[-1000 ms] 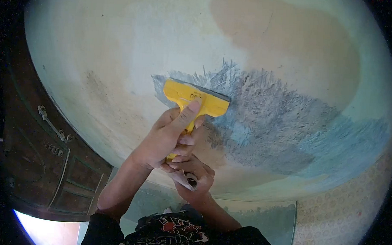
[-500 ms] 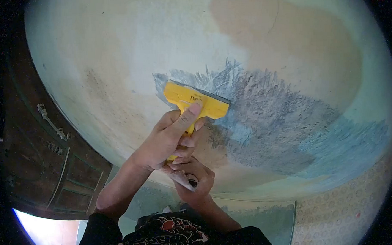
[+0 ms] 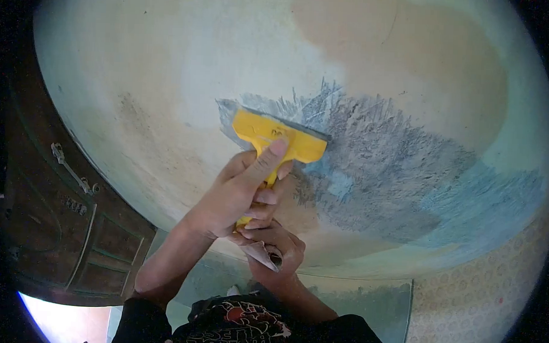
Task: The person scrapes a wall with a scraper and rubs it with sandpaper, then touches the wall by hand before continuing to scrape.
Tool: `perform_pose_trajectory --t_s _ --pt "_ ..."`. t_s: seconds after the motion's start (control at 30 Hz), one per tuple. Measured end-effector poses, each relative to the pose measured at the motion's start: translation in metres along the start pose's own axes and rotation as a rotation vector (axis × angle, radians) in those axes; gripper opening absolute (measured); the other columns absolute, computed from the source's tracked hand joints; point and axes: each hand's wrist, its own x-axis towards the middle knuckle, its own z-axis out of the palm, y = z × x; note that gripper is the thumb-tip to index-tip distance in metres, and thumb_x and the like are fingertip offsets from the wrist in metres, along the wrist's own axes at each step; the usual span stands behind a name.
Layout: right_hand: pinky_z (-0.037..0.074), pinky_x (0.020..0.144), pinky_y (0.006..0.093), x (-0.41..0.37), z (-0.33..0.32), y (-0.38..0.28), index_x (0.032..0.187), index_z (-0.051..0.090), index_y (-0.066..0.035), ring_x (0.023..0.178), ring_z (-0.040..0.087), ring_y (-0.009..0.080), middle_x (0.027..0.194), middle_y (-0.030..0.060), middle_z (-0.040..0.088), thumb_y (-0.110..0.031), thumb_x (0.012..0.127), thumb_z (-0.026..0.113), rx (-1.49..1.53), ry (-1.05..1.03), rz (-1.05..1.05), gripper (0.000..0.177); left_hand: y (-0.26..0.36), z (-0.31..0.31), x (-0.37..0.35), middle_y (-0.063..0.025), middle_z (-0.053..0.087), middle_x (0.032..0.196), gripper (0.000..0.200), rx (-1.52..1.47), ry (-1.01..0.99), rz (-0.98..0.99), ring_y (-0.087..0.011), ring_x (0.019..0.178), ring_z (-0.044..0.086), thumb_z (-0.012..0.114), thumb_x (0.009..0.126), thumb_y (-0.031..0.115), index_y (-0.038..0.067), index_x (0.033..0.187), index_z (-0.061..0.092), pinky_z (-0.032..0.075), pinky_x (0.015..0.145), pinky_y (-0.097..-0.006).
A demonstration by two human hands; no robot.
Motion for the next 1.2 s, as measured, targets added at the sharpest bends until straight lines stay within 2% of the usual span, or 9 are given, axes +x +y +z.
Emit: perform_pose_trajectory --t_s 0.13,0.27,0.43,0.67,0.73,0.97,1.07,1.13,1.2 --pt "0.056 0.069 0.0318 0.011 0.003 -0.005 0.087 0.065 0.002 0.082 0.071 0.0249 0.089 0.0175 0.070 0.001 0.072 0.083 -0.027 -0.026 -0.141 0.024 -0.001 -0.004 0.000 0.0073 0.031 0.057 0.045 -0.036 -0.068 -0.005 -0.0029 0.039 0.026 0.047 0.100 0.054 0.011 0.086 0.047 0.024 0.033 -0.0199" --pt "0.056 0.070 0.0318 0.005 0.004 -0.001 0.087 0.065 0.000 0.082 0.071 0.0252 0.090 0.0186 0.070 0.001 0.072 0.083 0.046 0.004 -0.050 0.023 -0.002 0.001 0.000 0.0073 0.031 0.057 0.045 -0.033 -0.033 -0.003 -0.0029 0.039 0.026 0.047 0.100 0.054 0.011 0.085 0.047 0.025 0.033 -0.0198" --pt "0.057 0.072 0.0317 0.009 0.003 -0.001 0.089 0.066 0.000 0.082 0.071 0.0245 0.090 0.0163 0.071 0.000 0.072 0.084 0.002 -0.040 -0.104 0.025 0.006 -0.002 -0.002 0.0077 0.031 0.057 0.045 -0.030 -0.057 -0.068 -0.0027 0.040 0.025 0.048 0.100 0.054 0.012 0.085 0.046 0.025 0.035 -0.0190" --pt "0.056 0.070 0.0315 0.009 0.005 0.002 0.086 0.065 0.000 0.081 0.071 0.0216 0.088 0.0141 0.072 -0.001 0.071 0.084 -0.029 -0.004 -0.096 0.024 0.007 -0.004 0.002 0.0086 0.030 0.057 0.045 0.005 -0.052 0.017 -0.0019 0.039 0.024 0.049 0.099 0.056 0.013 0.084 0.046 0.022 0.033 -0.0197" --pt "0.056 0.075 0.0310 0.014 0.008 -0.001 0.083 0.062 -0.002 0.081 0.068 0.0181 0.081 0.0085 0.069 -0.006 0.072 0.087 -0.052 -0.016 -0.055 0.028 0.007 -0.004 -0.001 0.0086 0.030 0.057 0.045 -0.037 -0.057 0.009 -0.0019 0.039 0.025 0.050 0.099 0.056 0.013 0.084 0.046 0.022 0.032 -0.0198" --pt "0.056 0.071 0.0298 0.014 0.007 0.000 0.082 0.063 -0.002 0.076 0.068 0.0173 0.081 0.0091 0.069 -0.005 0.071 0.087 -0.079 -0.033 -0.091 0.027 0.006 -0.006 0.003 0.0080 0.031 0.056 0.046 -0.012 -0.047 0.002 -0.0022 0.037 0.027 0.048 0.099 0.055 0.013 0.084 0.046 0.025 0.032 -0.0192" --pt "0.056 0.070 0.0302 0.011 0.008 0.001 0.084 0.066 0.000 0.083 0.071 0.0229 0.086 0.0144 0.070 0.001 0.072 0.082 0.084 0.034 -0.017 0.020 0.007 -0.001 0.000 0.0079 0.031 0.056 0.046 -0.011 -0.021 -0.010 -0.0025 0.037 0.027 0.048 0.099 0.055 0.013 0.083 0.046 0.025 0.032 -0.0195" --pt "0.056 0.071 0.0301 0.016 0.008 -0.002 0.079 0.064 -0.002 0.076 0.068 0.0173 0.082 0.0098 0.069 -0.005 0.070 0.087 -0.054 0.038 -0.134 0.025 0.011 0.002 0.001 0.0079 0.031 0.056 0.046 0.004 -0.013 -0.002 -0.0027 0.037 0.027 0.048 0.099 0.055 0.013 0.082 0.046 0.024 0.032 -0.0197" --pt "0.056 0.071 0.0300 0.008 0.008 0.004 0.079 0.064 -0.003 0.076 0.068 0.0174 0.082 0.0097 0.070 -0.004 0.070 0.087 0.019 0.049 -0.027 0.025 0.012 -0.001 0.000 0.0082 0.030 0.056 0.046 -0.020 -0.045 -0.009 -0.0030 0.037 0.027 0.048 0.099 0.056 0.013 0.082 0.046 0.023 0.032 -0.0202"
